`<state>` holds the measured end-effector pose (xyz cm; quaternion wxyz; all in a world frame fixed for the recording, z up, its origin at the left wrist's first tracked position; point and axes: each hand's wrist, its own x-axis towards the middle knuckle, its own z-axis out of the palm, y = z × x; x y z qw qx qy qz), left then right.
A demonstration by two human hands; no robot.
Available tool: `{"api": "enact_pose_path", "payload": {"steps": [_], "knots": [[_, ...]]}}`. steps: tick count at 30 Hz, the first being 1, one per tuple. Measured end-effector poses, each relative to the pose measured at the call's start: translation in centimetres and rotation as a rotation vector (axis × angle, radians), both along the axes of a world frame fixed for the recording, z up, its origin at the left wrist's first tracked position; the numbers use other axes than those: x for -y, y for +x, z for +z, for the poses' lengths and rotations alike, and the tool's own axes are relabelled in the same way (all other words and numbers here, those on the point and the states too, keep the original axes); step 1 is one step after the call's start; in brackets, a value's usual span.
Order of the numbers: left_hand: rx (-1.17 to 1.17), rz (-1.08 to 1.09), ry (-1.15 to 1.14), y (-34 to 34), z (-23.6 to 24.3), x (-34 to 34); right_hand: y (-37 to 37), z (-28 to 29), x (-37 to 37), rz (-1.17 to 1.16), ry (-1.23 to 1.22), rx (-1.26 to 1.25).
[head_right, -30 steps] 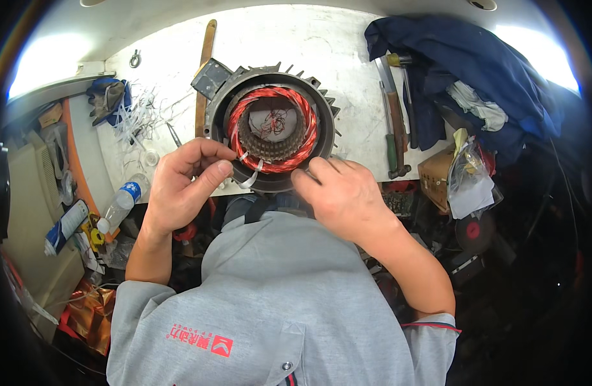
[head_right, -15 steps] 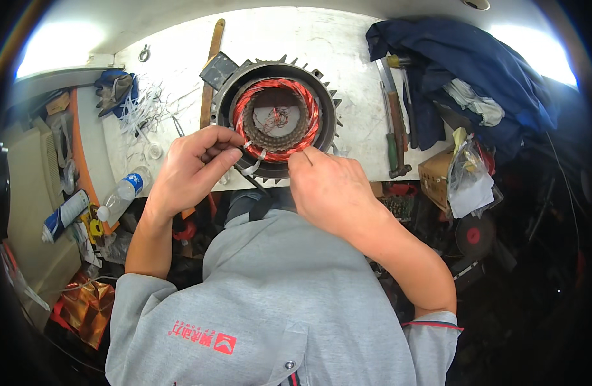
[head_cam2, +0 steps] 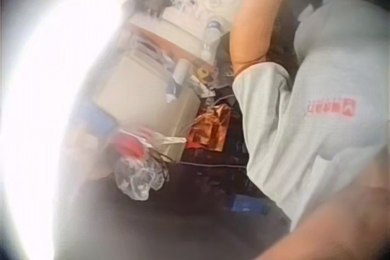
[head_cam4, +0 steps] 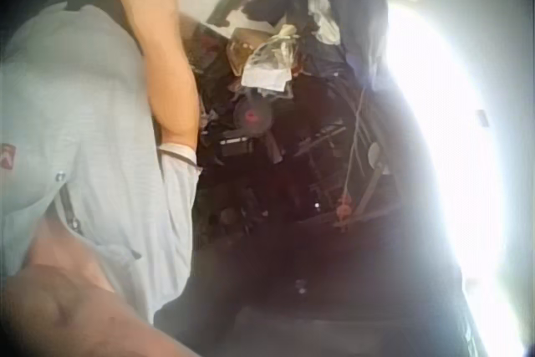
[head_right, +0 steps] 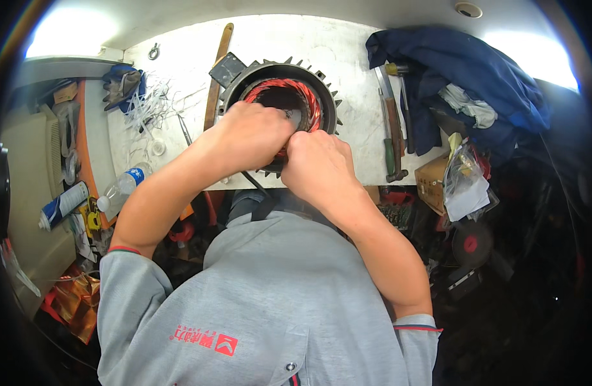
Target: The person wraps a white strap around a motor stator with red copper windings on a cluttered workbench. The person repeatedly threads the strap through the stator slots and pulls it tight, securing the windings in place.
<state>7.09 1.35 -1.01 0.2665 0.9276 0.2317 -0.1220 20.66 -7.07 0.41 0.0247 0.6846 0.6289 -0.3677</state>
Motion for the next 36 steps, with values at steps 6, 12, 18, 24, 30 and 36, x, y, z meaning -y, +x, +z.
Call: {"api": "enact_pose_path", "payload": {"steps": [6,12,18,24,30,36], "knots": [[-0.071,0.0,-0.02,1.5,-3.1,-1.0,0.4,0.6,0.3,-0.117,-0.035,-0.126],[0.2,0.205,0.347,0.1,-2.9,0.5,3.6,6.0,6.9,-0.561,-0.361,-1.213],[0.516,0.54,0.801,-0.7,0.5,-6.3,2.9,9.9,10.1,-0.45,-0.139,-1.862],[0.957,0.752,1.086,-6.3,9.6,-9.5,4.6,15.0,3.2,0.068,0.382,-1.855],[1.537,0.315,-0.196,-4.4,17.5,4.0,4.4,22.2,-2.2,0.06,0.786,-1.333],[0.97,0.497,0.168,0.9,13.5,4.7,3.6,20.2,-2.4,0.41,1.294,-0.391]]}}
